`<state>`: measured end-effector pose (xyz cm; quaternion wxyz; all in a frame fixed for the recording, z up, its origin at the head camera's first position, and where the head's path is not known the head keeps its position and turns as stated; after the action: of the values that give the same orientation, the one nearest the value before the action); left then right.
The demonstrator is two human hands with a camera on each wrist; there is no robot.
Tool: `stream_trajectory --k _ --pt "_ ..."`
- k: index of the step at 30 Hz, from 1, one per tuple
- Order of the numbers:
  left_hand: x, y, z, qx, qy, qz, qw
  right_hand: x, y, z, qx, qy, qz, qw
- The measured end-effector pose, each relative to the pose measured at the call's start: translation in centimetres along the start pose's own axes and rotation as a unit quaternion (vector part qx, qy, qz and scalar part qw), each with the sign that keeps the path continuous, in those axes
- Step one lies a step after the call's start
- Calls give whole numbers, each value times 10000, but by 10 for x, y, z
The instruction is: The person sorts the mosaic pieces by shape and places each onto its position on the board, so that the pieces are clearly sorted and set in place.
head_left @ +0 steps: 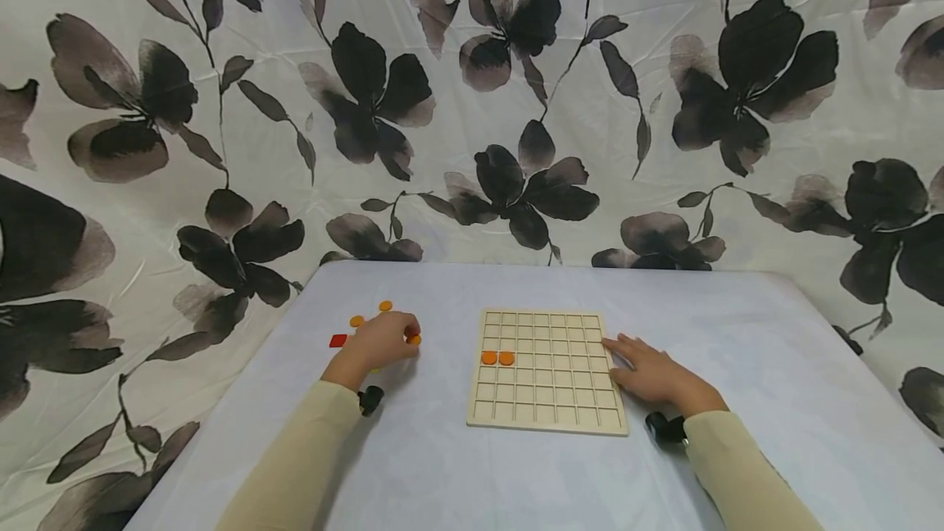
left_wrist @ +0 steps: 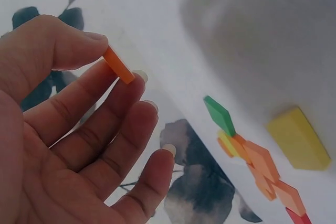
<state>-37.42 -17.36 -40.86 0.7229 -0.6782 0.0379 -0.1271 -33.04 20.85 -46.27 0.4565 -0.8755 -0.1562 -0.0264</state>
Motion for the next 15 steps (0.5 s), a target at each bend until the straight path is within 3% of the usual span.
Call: stream_trajectory --k 15 --pt "-9 -4 24 -400 286 153 9987 3 0 -4 -105 61 -39 9999"
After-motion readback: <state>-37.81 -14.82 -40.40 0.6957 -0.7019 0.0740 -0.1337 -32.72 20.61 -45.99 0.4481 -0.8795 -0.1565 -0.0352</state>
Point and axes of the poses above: each hand's wrist, its own x-axis away from the middle knuckle, its own y-axis out of the palm, z = x × y, the point moved 9 cm from there along -x, towards the middle knuckle, and after that the axes turned 12 degrees about -x, right-handed, at the moved point
